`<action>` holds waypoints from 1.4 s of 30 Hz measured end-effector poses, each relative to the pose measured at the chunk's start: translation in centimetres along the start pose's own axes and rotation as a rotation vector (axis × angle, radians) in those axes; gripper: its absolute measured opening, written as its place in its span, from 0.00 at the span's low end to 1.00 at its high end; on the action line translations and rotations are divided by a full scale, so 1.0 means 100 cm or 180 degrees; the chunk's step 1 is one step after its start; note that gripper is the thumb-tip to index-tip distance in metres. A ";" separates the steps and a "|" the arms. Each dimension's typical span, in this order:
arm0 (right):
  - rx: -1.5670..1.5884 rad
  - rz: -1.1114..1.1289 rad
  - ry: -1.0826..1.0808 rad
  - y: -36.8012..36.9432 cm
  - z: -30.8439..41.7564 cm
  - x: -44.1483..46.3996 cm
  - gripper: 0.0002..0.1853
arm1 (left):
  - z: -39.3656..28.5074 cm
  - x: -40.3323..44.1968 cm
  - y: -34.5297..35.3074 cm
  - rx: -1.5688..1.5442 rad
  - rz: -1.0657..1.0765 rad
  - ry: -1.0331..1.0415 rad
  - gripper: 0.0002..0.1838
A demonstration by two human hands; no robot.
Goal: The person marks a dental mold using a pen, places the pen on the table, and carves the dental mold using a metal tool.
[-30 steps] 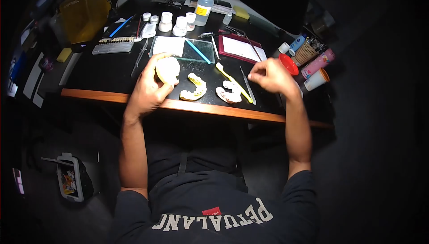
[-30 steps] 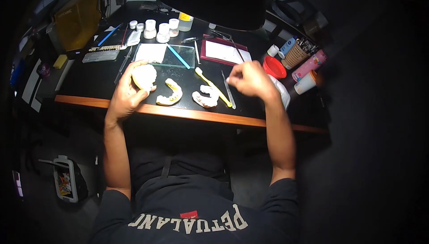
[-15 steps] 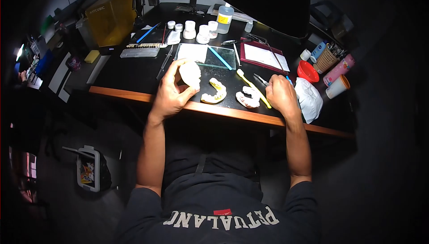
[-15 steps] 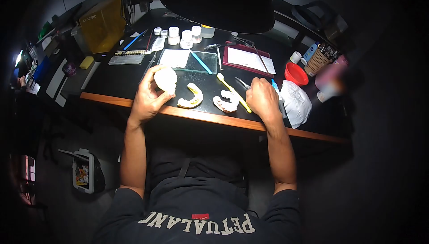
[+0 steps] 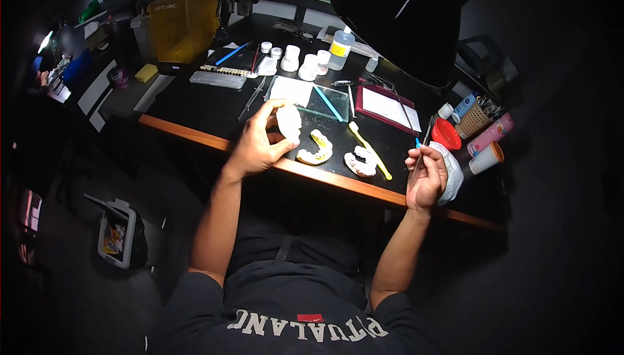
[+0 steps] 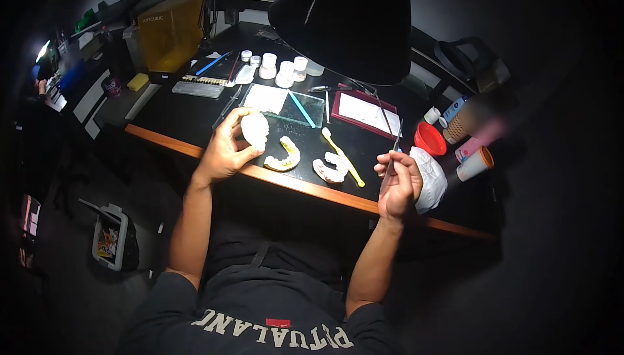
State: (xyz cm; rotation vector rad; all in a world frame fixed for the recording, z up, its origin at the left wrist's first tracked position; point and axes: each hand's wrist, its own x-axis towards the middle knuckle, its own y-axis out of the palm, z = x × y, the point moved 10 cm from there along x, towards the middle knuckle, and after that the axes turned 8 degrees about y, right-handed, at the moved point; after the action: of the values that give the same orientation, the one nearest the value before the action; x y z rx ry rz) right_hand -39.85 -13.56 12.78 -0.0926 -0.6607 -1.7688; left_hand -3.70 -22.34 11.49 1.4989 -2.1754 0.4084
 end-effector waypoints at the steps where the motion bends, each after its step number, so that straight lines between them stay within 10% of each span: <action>1: 0.0191 0.0103 0.0003 0.010 0.004 -0.009 0.16 | -0.001 0.000 0.000 0.0044 -0.0008 -0.0012 0.34; 8: -0.0389 0.1013 -0.0619 0.095 0.009 -0.056 0.14 | 0.004 0.001 0.000 0.0038 0.0009 -0.0021 0.35; 28: -0.3031 0.0636 -0.0938 0.133 -0.012 -0.053 0.15 | 0.003 0.003 -0.001 0.0221 0.0053 0.0038 0.36; 42: -0.2875 0.0386 -0.1192 0.127 -0.004 -0.056 0.10 | -0.004 0.003 0.002 0.0197 0.0060 0.0163 0.37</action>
State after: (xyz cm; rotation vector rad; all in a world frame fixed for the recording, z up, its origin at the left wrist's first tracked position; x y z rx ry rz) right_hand -26.40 -10.82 15.16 -1.0720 -0.0574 -1.8198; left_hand -3.84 -22.28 11.99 1.4851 -2.1566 0.5191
